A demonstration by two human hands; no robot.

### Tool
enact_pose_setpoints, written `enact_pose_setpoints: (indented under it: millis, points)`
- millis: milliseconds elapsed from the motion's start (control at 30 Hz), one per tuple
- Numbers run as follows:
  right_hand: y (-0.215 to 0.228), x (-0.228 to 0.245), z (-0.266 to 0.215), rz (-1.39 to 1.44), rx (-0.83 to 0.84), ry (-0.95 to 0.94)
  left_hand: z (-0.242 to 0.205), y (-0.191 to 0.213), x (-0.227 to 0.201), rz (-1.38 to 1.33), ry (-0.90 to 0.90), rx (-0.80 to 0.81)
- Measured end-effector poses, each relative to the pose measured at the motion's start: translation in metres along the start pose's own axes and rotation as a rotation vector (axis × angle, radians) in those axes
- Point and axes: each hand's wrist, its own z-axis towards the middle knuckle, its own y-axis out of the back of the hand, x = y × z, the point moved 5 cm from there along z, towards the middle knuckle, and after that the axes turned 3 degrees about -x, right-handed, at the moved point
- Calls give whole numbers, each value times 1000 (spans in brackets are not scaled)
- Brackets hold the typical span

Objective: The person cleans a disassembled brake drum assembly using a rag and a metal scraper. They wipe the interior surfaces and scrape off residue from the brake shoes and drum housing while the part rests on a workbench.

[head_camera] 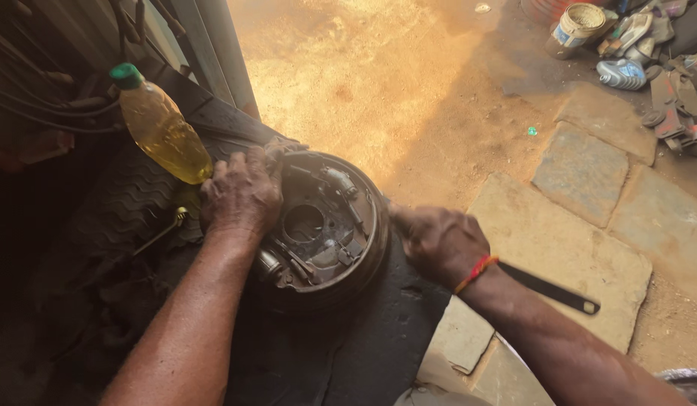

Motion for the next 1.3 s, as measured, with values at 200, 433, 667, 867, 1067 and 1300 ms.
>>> enact_pose_setpoints:
  millis: [200, 433, 667, 867, 1067, 1300]
  points:
    - [-2, 6, -19, -75, 5, 69, -1, -1, 1, 28, -45, -63]
    - [0, 24, -44, -12, -185, 134, -2, 4, 2, -19, -17, -78]
    - [-3, 20, -42, 3, -233, 119, -2, -2, 0, -6, -33, -46]
    - [0, 17, -38, 38, -144, 66, 0, -6, 3, 17, -95, -120]
    - [0, 28, -57, 62, -243, 116, -2, -5, 3, 38, -61, -40]
    - [-6, 16, -45, 54, -195, 74, -6, -6, 1, 15, -60, -62]
